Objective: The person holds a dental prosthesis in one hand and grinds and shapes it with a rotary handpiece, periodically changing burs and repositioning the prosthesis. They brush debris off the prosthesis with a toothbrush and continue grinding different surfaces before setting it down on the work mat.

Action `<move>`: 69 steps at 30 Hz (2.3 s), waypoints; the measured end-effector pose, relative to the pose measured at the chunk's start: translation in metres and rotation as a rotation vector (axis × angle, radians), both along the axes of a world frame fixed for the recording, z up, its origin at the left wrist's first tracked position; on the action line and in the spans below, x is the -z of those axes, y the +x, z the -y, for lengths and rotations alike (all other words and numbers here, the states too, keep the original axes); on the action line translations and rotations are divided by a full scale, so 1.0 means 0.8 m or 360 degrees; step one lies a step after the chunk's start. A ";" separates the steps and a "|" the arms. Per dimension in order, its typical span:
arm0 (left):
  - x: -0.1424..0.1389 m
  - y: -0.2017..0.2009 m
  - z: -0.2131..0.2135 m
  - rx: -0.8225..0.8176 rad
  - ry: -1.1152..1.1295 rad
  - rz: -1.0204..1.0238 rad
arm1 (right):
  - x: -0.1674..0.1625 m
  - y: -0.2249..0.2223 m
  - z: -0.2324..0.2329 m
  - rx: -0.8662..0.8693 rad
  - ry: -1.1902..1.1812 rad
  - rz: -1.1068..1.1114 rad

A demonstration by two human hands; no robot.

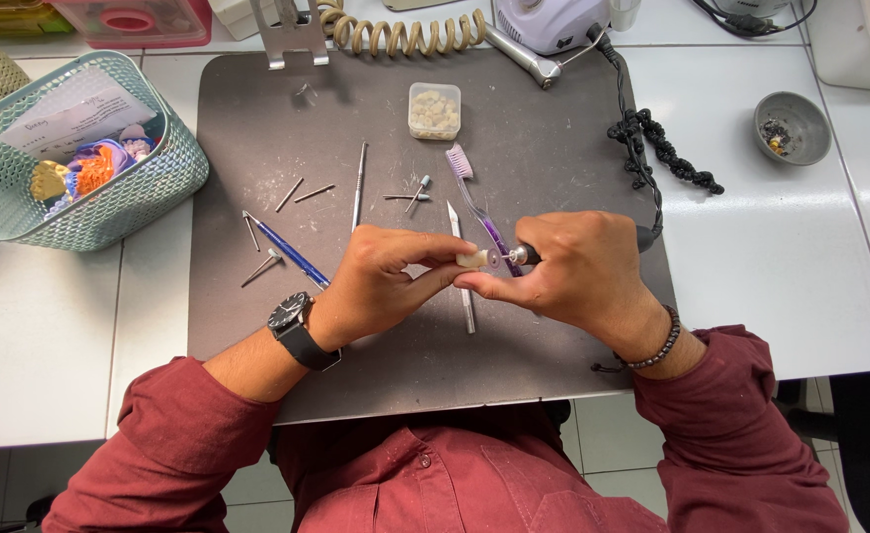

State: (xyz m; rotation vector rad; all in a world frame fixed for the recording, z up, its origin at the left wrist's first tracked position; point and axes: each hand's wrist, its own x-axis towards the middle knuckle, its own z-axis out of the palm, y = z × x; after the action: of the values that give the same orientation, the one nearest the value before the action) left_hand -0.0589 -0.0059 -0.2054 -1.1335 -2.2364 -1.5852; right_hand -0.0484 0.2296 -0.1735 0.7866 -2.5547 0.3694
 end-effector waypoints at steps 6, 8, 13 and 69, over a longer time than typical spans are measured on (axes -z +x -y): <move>-0.004 0.002 0.007 0.0204 0.0256 0.0633 | -0.007 0.000 -0.004 -0.0322 -0.0364 -0.0196; -0.003 0.000 0.007 0.0308 0.0427 0.0894 | -0.007 -0.002 -0.005 -0.0399 -0.0431 -0.0236; -0.002 -0.003 0.009 0.0345 0.0480 0.1049 | -0.005 -0.004 -0.008 -0.0402 -0.0471 -0.0237; -0.009 -0.003 0.004 0.0010 0.0032 -0.0017 | -0.005 -0.004 0.005 -0.0021 -0.0003 -0.0087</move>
State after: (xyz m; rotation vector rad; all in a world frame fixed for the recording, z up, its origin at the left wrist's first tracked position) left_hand -0.0617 -0.0093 -0.1984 -1.1417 -2.2074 -1.5967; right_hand -0.0518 0.2254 -0.1698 0.8021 -2.4992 0.3500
